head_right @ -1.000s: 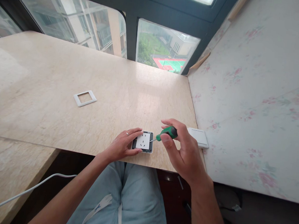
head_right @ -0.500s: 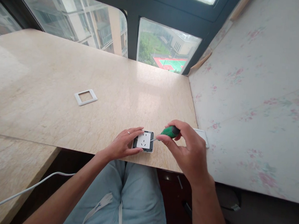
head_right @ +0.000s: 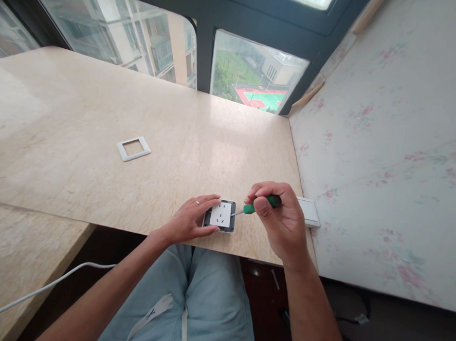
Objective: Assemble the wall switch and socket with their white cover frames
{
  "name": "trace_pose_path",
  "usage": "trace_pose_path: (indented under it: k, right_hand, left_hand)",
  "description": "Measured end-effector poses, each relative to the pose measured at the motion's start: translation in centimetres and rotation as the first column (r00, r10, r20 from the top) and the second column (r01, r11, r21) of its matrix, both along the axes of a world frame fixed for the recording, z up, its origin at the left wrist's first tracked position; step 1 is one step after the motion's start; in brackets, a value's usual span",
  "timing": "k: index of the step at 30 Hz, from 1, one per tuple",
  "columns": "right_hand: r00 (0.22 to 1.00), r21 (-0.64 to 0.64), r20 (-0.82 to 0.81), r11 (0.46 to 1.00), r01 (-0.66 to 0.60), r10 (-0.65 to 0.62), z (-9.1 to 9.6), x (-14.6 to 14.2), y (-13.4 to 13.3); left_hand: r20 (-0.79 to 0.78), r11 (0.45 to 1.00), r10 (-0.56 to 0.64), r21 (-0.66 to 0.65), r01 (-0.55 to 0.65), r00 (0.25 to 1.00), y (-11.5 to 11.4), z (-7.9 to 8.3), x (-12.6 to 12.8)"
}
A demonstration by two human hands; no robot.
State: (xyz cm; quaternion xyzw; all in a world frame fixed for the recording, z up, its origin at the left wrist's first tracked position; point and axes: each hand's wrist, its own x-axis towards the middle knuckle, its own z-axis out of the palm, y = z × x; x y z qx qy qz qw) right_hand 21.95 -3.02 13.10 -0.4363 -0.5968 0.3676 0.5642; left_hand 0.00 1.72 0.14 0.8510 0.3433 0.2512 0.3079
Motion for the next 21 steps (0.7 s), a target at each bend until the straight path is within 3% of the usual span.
trace_pose_path:
  k: [6, 11, 14, 17, 21]
  right_hand:
    - [0.993, -0.072, -0.007, 0.990, -0.119, 0.119, 0.5, 0.9, -0.5]
    - [0.990, -0.068, 0.095, 0.993, -0.101, 0.107, 0.7, 1.2, -0.9]
    - [0.989, 0.000, 0.147, 0.999, -0.032, 0.032, 0.3, 1.1, -0.7]
    - [0.959, 0.137, 0.247, 0.985, 0.104, -0.136, -0.5, 1.2, -0.3]
    - [0.794, 0.407, 0.481, 0.897, 0.175, -0.373, -1.2, 1.2, 0.3]
  left_hand:
    - [0.002, 1.000, -0.004, -0.004, 0.004, 1.000, 0.0, -0.1, 0.0]
    - [0.001, 1.000, -0.002, -0.014, 0.002, 1.000, 0.0, -0.1, 0.0]
    - [0.002, 1.000, -0.005, -0.013, 0.005, 1.000, 0.0, -0.1, 0.0]
    - [0.000, 1.000, -0.006, -0.015, 0.006, 1.000, 0.0, -0.1, 0.0]
    - [-0.005, 1.000, -0.006, -0.020, 0.005, 1.000, 0.0, -0.1, 0.0]
